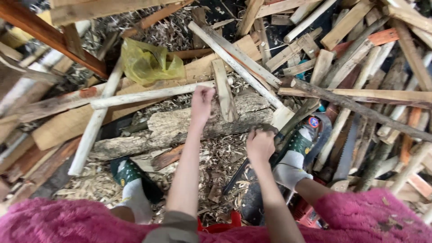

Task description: Shaping or cleaning a piece of wood using a hammer in a cluttered workshop

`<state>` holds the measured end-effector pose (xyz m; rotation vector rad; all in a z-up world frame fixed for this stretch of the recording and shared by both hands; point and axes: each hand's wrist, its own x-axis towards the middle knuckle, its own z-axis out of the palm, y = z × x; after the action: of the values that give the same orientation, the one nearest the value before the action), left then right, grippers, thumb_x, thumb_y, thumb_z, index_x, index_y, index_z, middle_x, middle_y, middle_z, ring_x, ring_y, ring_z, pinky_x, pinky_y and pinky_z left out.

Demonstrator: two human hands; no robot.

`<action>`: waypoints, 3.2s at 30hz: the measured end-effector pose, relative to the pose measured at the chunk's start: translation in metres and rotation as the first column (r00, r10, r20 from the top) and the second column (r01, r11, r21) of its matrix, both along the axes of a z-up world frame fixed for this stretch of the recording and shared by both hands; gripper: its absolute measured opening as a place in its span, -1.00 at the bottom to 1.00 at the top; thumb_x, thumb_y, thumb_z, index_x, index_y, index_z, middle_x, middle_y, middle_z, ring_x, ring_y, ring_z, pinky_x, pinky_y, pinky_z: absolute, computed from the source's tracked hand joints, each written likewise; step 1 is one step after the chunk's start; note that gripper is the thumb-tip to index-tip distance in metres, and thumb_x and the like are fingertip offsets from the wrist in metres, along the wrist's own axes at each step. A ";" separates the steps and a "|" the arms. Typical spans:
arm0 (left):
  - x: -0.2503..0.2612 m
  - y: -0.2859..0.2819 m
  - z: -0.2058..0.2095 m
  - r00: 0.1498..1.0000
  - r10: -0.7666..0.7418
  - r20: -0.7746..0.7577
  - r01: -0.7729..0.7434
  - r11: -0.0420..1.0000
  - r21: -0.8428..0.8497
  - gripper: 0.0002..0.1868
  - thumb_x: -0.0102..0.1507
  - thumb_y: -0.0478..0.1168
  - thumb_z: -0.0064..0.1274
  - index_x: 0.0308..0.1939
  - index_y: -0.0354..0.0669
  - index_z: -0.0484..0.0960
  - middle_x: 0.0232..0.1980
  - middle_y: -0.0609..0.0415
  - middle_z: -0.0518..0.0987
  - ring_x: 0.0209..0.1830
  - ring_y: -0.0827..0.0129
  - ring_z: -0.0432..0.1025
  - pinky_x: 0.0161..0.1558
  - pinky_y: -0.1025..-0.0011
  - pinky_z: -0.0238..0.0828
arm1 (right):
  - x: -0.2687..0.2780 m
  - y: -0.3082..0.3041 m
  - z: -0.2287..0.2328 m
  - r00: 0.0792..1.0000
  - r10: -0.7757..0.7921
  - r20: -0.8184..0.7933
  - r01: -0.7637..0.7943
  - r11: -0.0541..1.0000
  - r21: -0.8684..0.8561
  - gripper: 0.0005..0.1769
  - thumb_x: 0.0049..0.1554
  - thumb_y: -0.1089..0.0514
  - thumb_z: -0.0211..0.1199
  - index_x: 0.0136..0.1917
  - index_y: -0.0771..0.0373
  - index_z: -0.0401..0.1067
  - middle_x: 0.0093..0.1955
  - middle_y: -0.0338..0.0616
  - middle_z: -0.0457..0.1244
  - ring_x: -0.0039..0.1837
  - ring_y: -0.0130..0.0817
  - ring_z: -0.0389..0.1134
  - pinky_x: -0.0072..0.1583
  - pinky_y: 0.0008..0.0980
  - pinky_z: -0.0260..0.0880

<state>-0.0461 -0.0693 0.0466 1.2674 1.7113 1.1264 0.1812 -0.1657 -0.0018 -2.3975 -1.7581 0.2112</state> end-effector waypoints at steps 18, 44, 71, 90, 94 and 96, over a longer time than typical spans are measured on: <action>-0.068 -0.075 0.098 0.742 0.356 0.568 -0.292 0.935 -0.204 -0.64 0.46 -0.07 -0.09 0.16 -0.18 0.66 -0.37 0.26 0.50 -0.38 0.66 0.43 -0.24 0.73 0.50 | -0.068 0.053 0.053 0.274 -0.285 -0.918 -0.072 0.946 -0.316 -0.75 0.13 0.19 0.18 -0.06 0.46 0.48 -0.36 -0.03 0.26 -0.43 -0.39 0.32 -0.38 -0.42 0.48; -0.069 -0.077 0.100 0.909 0.364 0.203 -0.341 0.930 -0.139 -0.80 0.44 -0.21 -0.07 0.05 -0.23 0.57 -0.22 0.06 0.53 -0.26 0.44 0.43 -0.20 0.49 0.40 | -0.043 0.058 0.104 0.559 0.020 -0.829 -0.287 0.943 -0.170 -0.74 0.28 0.02 0.22 0.13 0.17 0.59 -0.10 0.00 0.42 -0.08 -0.15 0.47 -0.11 -0.25 0.48; -0.031 -0.042 -0.005 0.639 0.143 -0.756 -0.322 0.942 -0.094 -0.80 0.41 -0.28 -0.41 -0.14 -0.10 0.39 -0.39 -0.18 0.64 0.12 0.05 0.36 0.32 0.09 0.01 | -0.029 0.062 0.118 0.219 0.001 -0.976 0.115 0.993 0.027 -0.79 0.21 0.12 0.31 -0.25 0.20 0.50 -0.46 -0.13 0.27 -0.44 -0.46 0.37 -0.40 -0.67 0.28; 0.004 -0.070 -0.020 0.569 0.246 -0.785 -0.435 0.900 -0.034 -0.88 0.45 -0.13 -0.26 -0.10 -0.06 0.28 -0.31 -0.14 0.67 0.00 0.10 0.29 0.27 0.10 -0.06 | -0.020 0.061 0.007 0.457 -0.009 -0.890 0.171 0.982 0.078 -0.61 -0.03 0.30 0.51 0.10 0.18 0.61 -0.20 -0.08 0.35 -0.25 -0.44 0.43 -0.25 -0.51 0.49; -0.002 -0.068 -0.035 0.648 0.272 -0.711 -0.405 0.914 -0.020 -0.88 0.46 -0.16 -0.27 -0.07 -0.09 0.33 -0.30 -0.16 0.65 0.00 0.07 0.24 0.24 0.10 -0.07 | -0.023 0.062 0.008 0.420 -0.053 -0.906 0.188 0.982 0.030 -0.62 0.01 0.30 0.50 0.12 0.11 0.60 -0.20 -0.14 0.34 -0.27 -0.44 0.43 -0.23 -0.53 0.55; -0.004 -0.066 -0.040 0.679 0.271 -0.682 -0.395 0.918 -0.028 -0.88 0.47 -0.18 -0.31 -0.07 -0.09 0.32 -0.33 -0.13 0.64 0.00 0.10 0.22 0.22 0.13 -0.08 | -0.023 0.062 0.006 0.404 -0.070 -0.912 0.191 0.981 0.009 -0.61 0.01 0.30 0.49 0.12 0.09 0.60 -0.20 -0.15 0.35 -0.30 -0.44 0.43 -0.24 -0.52 0.55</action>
<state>-0.0496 -0.1357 0.0068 1.3729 2.6145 0.7023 0.1583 -0.1033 0.0043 -1.6766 -0.9689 1.1273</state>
